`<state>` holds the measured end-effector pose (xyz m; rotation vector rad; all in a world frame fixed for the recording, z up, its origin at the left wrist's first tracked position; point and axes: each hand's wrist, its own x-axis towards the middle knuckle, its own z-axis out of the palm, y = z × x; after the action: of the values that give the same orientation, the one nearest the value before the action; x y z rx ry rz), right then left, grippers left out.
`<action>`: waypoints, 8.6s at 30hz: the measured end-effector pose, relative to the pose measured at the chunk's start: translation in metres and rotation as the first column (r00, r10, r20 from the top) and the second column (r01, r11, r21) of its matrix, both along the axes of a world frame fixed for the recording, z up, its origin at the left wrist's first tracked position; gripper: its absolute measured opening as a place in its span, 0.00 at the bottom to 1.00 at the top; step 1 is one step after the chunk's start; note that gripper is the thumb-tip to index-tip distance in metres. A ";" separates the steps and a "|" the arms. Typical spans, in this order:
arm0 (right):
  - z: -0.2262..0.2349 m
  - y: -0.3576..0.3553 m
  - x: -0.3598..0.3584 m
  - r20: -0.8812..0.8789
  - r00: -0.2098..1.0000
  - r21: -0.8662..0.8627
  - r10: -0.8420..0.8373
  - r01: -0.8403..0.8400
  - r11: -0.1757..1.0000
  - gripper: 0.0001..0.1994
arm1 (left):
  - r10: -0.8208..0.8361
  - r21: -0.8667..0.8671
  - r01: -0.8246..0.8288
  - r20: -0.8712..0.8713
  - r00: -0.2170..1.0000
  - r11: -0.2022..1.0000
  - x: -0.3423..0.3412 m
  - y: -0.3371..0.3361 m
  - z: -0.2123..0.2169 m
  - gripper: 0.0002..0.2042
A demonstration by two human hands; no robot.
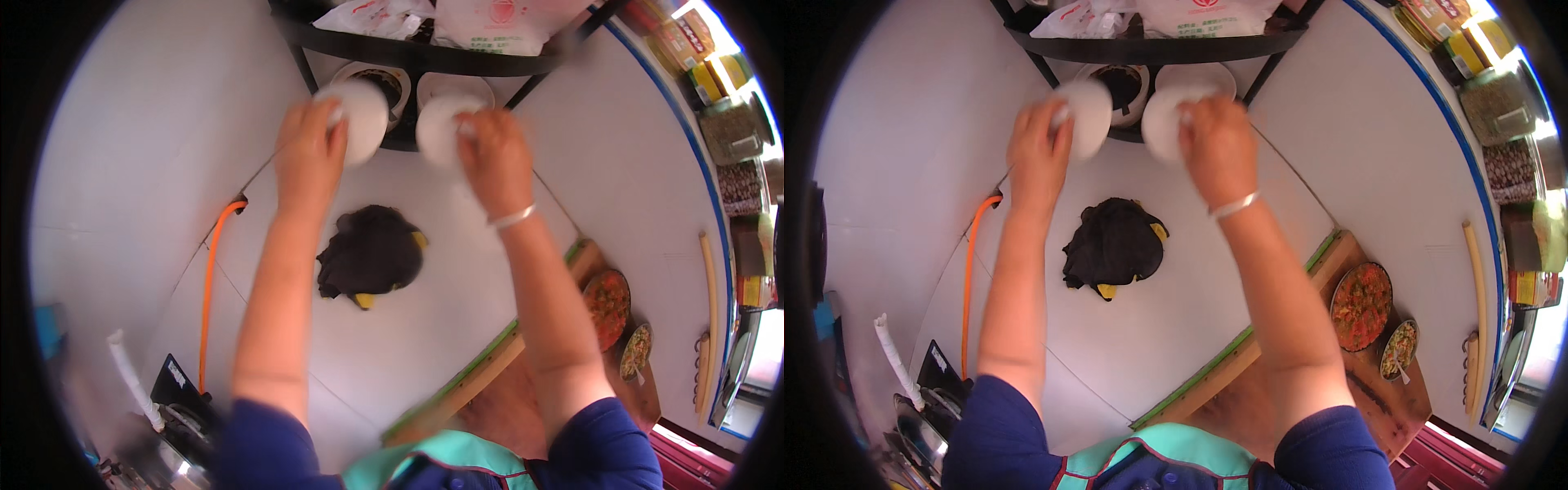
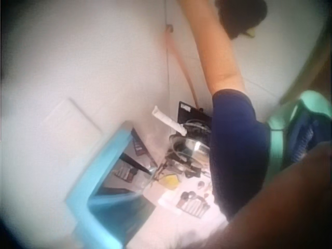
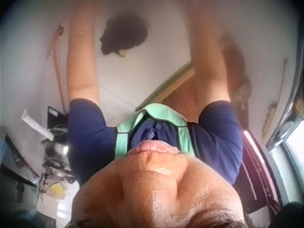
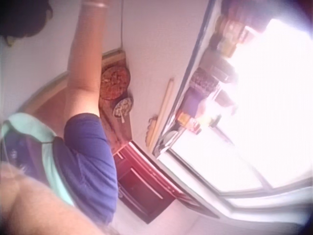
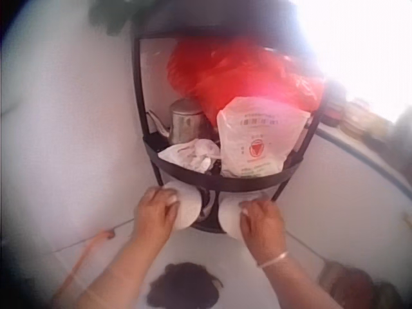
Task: The person wipes a wooden counter and a stovetop with a cloth, washes the cloth in a sink, and pours liquid from a container into a bowl. They stir noodles in a pot with chopsticks and serve food from a pan into a bowl using a spoon.
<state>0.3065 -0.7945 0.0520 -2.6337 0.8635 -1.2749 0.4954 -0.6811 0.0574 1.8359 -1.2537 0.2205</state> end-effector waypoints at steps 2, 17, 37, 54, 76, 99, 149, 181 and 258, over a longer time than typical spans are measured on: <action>-0.022 0.043 -0.008 -0.081 0.995 0.176 0.051 -0.036 0.984 0.08 | 0.035 0.195 -0.028 -0.031 0.999 0.980 -0.017 0.040 -0.030 0.11; -0.047 -0.040 -0.019 0.274 0.874 0.815 -0.400 0.010 0.580 0.12 | 0.156 0.230 0.042 -0.773 0.615 0.972 0.030 -0.016 -0.061 0.22; -0.001 -0.029 -0.006 0.331 0.857 0.926 -0.394 -0.216 0.310 0.13 | 0.121 0.229 0.146 -0.845 0.522 0.962 0.009 -0.023 0.009 0.11; 0.051 0.387 -0.427 -0.008 0.634 0.996 -0.773 0.078 0.053 0.20 | 0.119 0.305 0.698 -0.945 0.303 0.647 -0.359 0.269 0.020 0.11; 0.080 0.400 -0.465 0.023 0.759 0.680 -0.651 0.466 0.567 0.11 | -0.047 0.309 0.082 -0.120 0.992 0.947 -0.199 0.147 -0.074 0.20; -0.084 0.058 -0.033 -0.364 0.927 0.400 -0.090 0.243 0.884 0.04 | 0.127 0.298 -0.199 0.244 0.961 0.934 0.018 0.060 -0.085 0.15; 0.019 0.266 -0.399 -0.539 0.782 0.518 0.314 0.013 0.855 0.13 | -0.623 0.607 0.534 -0.081 0.778 0.588 -0.408 0.240 -0.017 0.12; -0.022 0.404 -0.398 -0.168 0.498 0.965 -0.851 0.258 -0.039 0.15 | -0.334 0.643 0.425 -0.267 0.904 0.637 -0.438 0.265 -0.032 0.15; -0.101 -0.101 0.111 -0.625 0.769 0.280 0.135 0.059 0.958 0.29 | 0.052 0.136 -0.032 -0.148 0.988 0.990 -0.037 -0.059 -0.126 0.09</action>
<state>0.4175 -0.8952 -0.0492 -2.8216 0.9593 -0.1621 0.4582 -0.7405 -0.0682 1.9559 -1.1484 0.0193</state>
